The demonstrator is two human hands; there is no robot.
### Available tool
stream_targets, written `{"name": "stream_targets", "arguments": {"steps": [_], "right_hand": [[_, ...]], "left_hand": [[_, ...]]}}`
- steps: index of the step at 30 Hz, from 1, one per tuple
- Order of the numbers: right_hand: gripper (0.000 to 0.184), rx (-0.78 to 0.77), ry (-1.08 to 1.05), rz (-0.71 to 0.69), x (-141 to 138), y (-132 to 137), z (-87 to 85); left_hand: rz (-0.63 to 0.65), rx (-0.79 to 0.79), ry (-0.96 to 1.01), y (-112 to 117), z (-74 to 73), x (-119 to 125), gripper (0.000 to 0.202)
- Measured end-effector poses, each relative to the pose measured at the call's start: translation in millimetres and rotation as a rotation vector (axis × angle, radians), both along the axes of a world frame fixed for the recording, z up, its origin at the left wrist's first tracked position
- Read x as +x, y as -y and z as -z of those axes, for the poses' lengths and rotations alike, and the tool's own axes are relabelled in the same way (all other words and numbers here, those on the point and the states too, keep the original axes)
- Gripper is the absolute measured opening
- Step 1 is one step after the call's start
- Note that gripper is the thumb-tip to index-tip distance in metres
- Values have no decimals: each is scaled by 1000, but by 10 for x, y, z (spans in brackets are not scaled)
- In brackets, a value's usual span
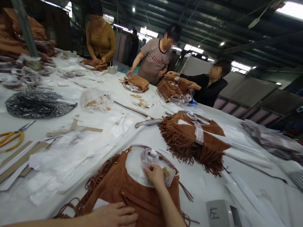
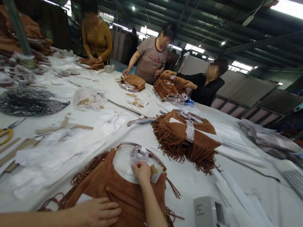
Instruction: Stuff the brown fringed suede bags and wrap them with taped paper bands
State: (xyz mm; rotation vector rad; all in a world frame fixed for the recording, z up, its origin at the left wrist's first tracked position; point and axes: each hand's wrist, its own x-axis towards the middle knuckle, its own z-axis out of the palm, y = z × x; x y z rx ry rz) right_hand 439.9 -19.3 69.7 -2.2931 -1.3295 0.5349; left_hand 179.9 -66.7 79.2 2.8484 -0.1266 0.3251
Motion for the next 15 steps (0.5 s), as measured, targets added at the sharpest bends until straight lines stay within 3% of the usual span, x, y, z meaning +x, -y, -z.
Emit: {"name": "stream_targets", "arguments": {"steps": [6,15], "right_hand": [[16,-53,-188,69,66,-59,28],[13,135,-307,117,215,-391,-91]], "left_hand": [[14,-16,-48,-20,10,-2,54],[31,-32,-76,-43,-1,19,56]]}}
